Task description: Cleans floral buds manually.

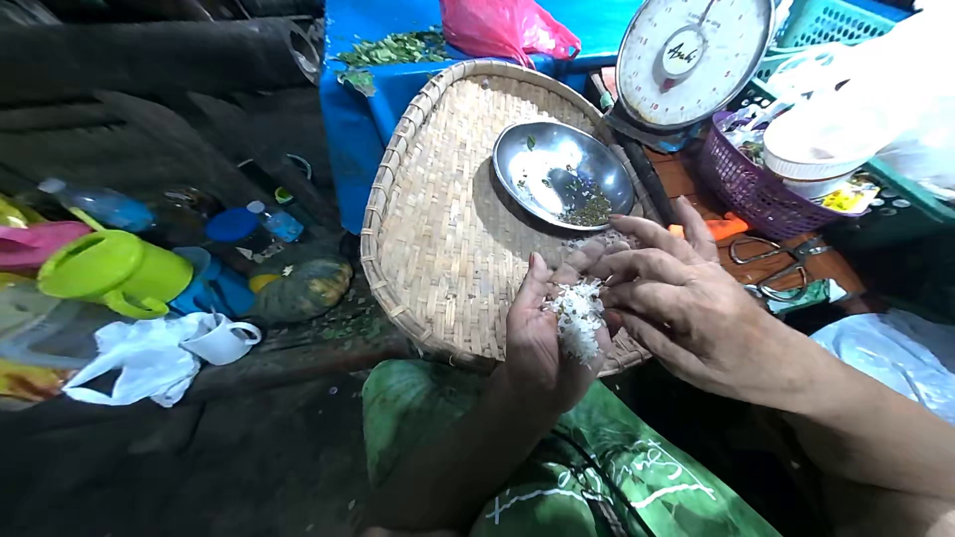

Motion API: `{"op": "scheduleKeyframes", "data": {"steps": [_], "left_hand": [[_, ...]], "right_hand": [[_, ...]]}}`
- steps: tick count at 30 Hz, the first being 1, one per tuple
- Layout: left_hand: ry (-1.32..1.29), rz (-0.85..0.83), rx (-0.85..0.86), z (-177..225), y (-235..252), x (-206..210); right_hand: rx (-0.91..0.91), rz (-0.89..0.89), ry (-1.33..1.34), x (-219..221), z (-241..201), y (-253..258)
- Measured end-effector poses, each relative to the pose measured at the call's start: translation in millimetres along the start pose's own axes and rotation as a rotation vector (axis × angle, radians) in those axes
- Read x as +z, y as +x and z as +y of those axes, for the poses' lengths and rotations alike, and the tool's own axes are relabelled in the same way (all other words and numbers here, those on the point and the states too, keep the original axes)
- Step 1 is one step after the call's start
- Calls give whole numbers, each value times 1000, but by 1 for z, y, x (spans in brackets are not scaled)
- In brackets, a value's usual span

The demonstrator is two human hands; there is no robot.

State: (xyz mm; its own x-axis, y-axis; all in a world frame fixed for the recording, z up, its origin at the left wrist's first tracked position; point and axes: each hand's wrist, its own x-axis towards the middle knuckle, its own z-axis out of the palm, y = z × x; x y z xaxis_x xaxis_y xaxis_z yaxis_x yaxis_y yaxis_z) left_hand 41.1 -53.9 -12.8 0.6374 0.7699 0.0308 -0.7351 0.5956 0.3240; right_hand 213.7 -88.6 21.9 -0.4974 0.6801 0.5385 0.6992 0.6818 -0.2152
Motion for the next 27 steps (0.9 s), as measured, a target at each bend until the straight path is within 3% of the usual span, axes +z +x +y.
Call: {"op": "scheduleKeyframes", "data": {"steps": [6,13,18,27], "left_hand": [[33,72,-66,0,1,3],[-61,63,-118,1,-2,0],[-44,59,-115,0,-4,2],[-10,-4,-148,1,-2,-4]], "right_hand": [[23,-188,-111,-28,6,-8],[-17,17,33,4,-6,2],[-22,23,117,30,-9,6],[19,37,67,1,2,6]]}}
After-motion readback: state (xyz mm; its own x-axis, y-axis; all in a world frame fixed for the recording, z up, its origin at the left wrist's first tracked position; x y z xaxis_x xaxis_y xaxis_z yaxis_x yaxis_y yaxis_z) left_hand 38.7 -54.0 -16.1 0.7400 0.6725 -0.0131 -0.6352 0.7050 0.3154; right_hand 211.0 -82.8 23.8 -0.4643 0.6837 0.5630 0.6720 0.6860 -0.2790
